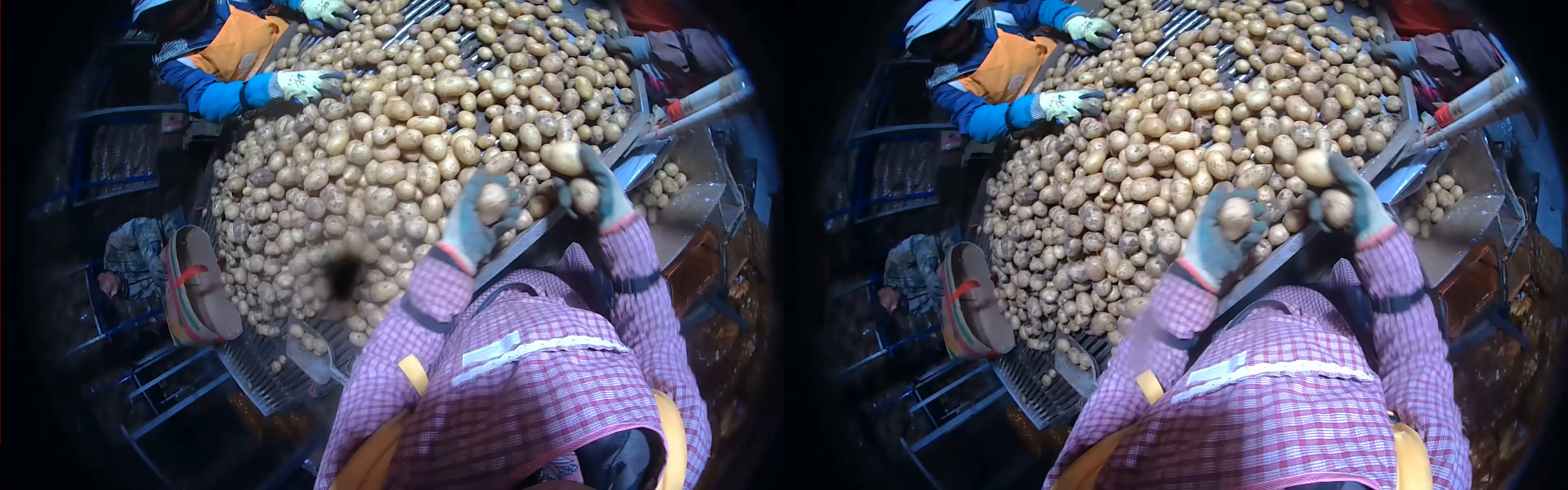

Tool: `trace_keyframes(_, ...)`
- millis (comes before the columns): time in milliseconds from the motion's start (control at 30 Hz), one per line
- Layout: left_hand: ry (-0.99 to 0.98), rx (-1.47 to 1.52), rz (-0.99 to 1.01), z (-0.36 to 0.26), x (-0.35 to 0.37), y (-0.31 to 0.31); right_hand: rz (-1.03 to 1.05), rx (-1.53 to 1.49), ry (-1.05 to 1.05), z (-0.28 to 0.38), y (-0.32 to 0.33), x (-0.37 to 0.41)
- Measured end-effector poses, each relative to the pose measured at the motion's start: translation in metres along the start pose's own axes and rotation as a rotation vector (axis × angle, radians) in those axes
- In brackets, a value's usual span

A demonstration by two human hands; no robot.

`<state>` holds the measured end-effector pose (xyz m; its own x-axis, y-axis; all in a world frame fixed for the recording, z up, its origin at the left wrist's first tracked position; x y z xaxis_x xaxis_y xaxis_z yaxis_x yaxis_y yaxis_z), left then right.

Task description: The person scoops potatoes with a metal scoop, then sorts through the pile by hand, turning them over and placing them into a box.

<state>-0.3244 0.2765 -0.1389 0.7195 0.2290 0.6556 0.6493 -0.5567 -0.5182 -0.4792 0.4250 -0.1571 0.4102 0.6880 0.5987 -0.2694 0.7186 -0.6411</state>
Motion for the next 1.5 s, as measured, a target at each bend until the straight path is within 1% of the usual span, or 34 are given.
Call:
trace_keyframes(33,0.097,0.022,0.006,0.015,-0.019,-0.016,0.022,0.022,0.099,0.011,0.021,0.019)
trace_keyframes(100,0.132,0.034,0.042,0.039,-0.046,-0.072,-0.118,-0.066,0.196,0.035,0.069,0.056)
trace_keyframes(167,0.186,-0.005,0.242,0.056,-0.049,-0.15,-0.158,0.025,0.26,0.067,0.133,0.08)
trace_keyframes(233,0.011,-0.346,0.566,0.079,-0.064,-0.201,-0.511,0.433,0.655,0.122,0.183,0.113)
trace_keyframes(300,-0.319,-0.932,0.36,0.06,-0.064,-0.202,-0.821,0.825,0.71,0.169,0.245,0.149)
trace_keyframes(333,-0.281,-0.77,0.413,0.068,-0.069,-0.19,-0.792,0.488,0.784,0.171,0.236,0.16)
trace_keyframes(367,-0.116,-0.576,0.393,0.076,-0.068,-0.17,-0.788,0.481,0.78,0.168,0.208,0.157)
trace_keyframes(433,0.016,-0.329,0.344,0.089,-0.075,-0.114,-0.554,0.574,0.615,0.144,0.13,0.127)
trace_keyframes(467,0.029,-0.356,0.275,0.073,-0.059,-0.089,-0.43,0.617,0.618,0.123,0.102,0.094)
trace_keyframes(500,-0.164,-0.641,0.263,0.043,-0.042,-0.071,-0.302,0.657,0.62,0.102,0.069,0.056)
trace_keyframes(533,-0.014,-0.351,0.111,0.042,-0.025,-0.042,-0.262,0.792,0.628,0.093,0.012,0.035)
trace_keyframes(567,0.044,-0.306,-0.006,0.034,-0.012,-0.016,-0.144,0.834,0.593,0.077,-0.01,-0.007)
trace_keyframes(600,0.018,-0.312,-0.046,0.017,0.003,0.0,-0.046,0.966,0.656,0.069,-0.04,-0.045)
trace_keyframes(633,-0.043,-0.358,-0.1,0.007,0.009,0.032,-0.002,1.085,0.622,0.063,-0.074,-0.074)
trace_keyframes(667,-0.103,-0.366,-0.133,-0.003,0.016,0.058,0.075,1.238,0.745,0.062,-0.104,-0.107)
trace_keyframes(700,-0.162,-0.373,-0.165,-0.013,0.027,0.077,0.075,1.253,0.667,0.057,-0.125,-0.134)
trace_keyframes(733,-0.217,-0.369,-0.219,-0.023,0.04,0.088,0.065,1.391,0.858,0.057,-0.15,-0.158)
trace_keyframes(767,-0.273,-0.364,-0.272,-0.032,0.053,0.097,0.064,1.44,0.881,0.054,-0.164,-0.188)
trace_keyframes(833,-0.276,-0.332,-0.326,-0.043,0.068,0.106,0.07,1.613,0.609,0.036,-0.18,-0.225)
trace_keyframes(900,-0.334,-0.384,-0.317,-0.055,0.075,0.108,-0.044,1.822,0.782,0.016,-0.188,-0.219)
trace_keyframes(967,-0.347,-0.377,-0.318,-0.071,0.066,0.11,-0.08,1.881,0.731,0.021,-0.187,-0.228)
trace_keyframes(1033,-0.484,-0.806,-0.376,-0.111,0.055,0.091,0.086,1.685,0.501,0.027,-0.175,-0.238)
trace_keyframes(1067,-0.622,-1.035,-0.43,-0.132,0.043,0.084,0.102,1.54,0.349,0.036,-0.171,-0.216)
trace_keyframes(1100,-0.759,-1.267,-0.479,-0.15,0.029,0.073,0.158,1.342,0.319,0.033,-0.147,-0.223)
trace_keyframes(1133,-0.877,-1.427,-0.479,-0.162,0.013,0.064,0.099,0.897,0.249,0.036,-0.138,-0.189)
trace_keyframes(1167,-0.997,-1.584,-0.477,-0.173,-0.005,0.053,0.098,0.685,0.1,0.036,-0.118,-0.17)
trace_keyframes(1200,-0.893,-1.715,-0.457,-0.178,-0.031,0.051,0.206,0.841,0.465,0.041,-0.097,-0.176)
trace_keyframes(1233,-0.781,-1.841,-0.435,-0.18,-0.056,0.05,0.08,0.525,0.216,0.036,-0.083,-0.153)
trace_keyframes(1267,-0.697,-2.072,-0.335,-0.178,-0.075,0.035,0.009,0.345,0.196,0.035,-0.089,-0.116)
trace_keyframes(1300,-0.529,-2.193,-0.414,-0.171,-0.093,0.034,-0.062,0.162,0.179,0.032,-0.09,-0.094)
trace_keyframes(1367,-0.456,-2.311,-0.4,-0.166,-0.108,0.02,0.244,0.048,-0.003,0.019,-0.065,-0.099)
trace_keyframes(1400,-0.47,-2.349,-0.428,-0.164,-0.118,0.021,0.183,0.601,0.683,0.042,-0.077,-0.076)
trace_keyframes(1433,-0.443,-2.397,-0.37,-0.163,-0.128,0.027,0.039,0.366,0.144,0.028,-0.051,-0.089)
trace_keyframes(1500,-0.244,-2.393,-0.26,-0.175,-0.105,0.022,0.1,1.491,1.002,0.055,-0.072,-0.06)
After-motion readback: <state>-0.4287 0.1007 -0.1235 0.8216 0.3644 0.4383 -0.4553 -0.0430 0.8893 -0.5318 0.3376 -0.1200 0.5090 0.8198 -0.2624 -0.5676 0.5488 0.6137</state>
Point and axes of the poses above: each hand's wrist, its own x-axis away from the middle knuckle, its own y-axis out of the back of the hand, z = x × y, the point moved 8 cm from there along -x, towards the middle knuckle, and after that the axes turned 2 degrees about -x, right-handed, at the moved point
